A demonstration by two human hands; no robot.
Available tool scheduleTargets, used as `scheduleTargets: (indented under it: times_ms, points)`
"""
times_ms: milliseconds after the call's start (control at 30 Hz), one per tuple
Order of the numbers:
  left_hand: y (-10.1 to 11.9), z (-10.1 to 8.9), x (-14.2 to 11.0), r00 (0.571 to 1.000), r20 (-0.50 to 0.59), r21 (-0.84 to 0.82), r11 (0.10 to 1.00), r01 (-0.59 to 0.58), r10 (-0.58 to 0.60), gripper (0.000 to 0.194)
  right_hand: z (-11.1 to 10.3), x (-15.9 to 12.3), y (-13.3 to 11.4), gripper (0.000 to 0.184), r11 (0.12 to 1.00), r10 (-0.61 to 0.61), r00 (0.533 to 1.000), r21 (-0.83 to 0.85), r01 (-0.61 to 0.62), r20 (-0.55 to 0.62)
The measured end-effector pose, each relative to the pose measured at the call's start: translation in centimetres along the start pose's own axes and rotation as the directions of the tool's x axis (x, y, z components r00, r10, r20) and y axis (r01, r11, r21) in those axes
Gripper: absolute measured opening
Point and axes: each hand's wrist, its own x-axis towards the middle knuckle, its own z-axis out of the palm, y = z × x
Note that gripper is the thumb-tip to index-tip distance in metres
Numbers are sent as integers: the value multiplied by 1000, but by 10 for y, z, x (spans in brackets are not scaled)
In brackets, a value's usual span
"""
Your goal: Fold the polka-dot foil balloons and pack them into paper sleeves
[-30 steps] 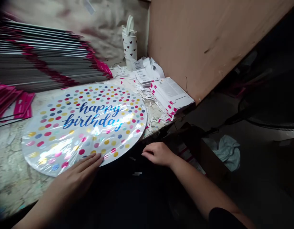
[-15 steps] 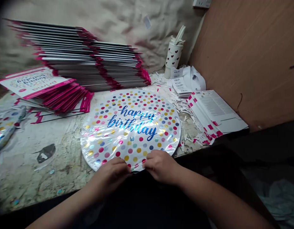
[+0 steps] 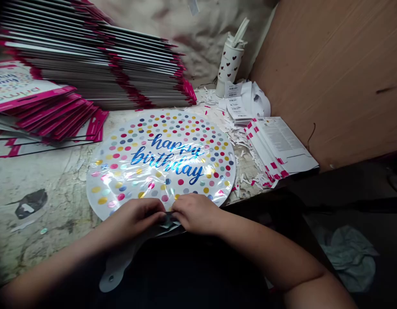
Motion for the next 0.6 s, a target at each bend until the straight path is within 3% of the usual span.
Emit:
scheduleTargets:
  times_ms: [433,533,600]
  points:
    - [4,3,-5,999,-28,33,999,-23,24,15,10,1,5,11,994,6,1000,105,-3,-25]
    - [0,1,-2,999,-7,15,999,-34,34,15,-7,-5,11,15,958,-1,999,285,11,-37]
    - [-4,0,1,999,13,11,999,-38,38,16,-28,-19,21,19,915,67,990,404,-11,-125]
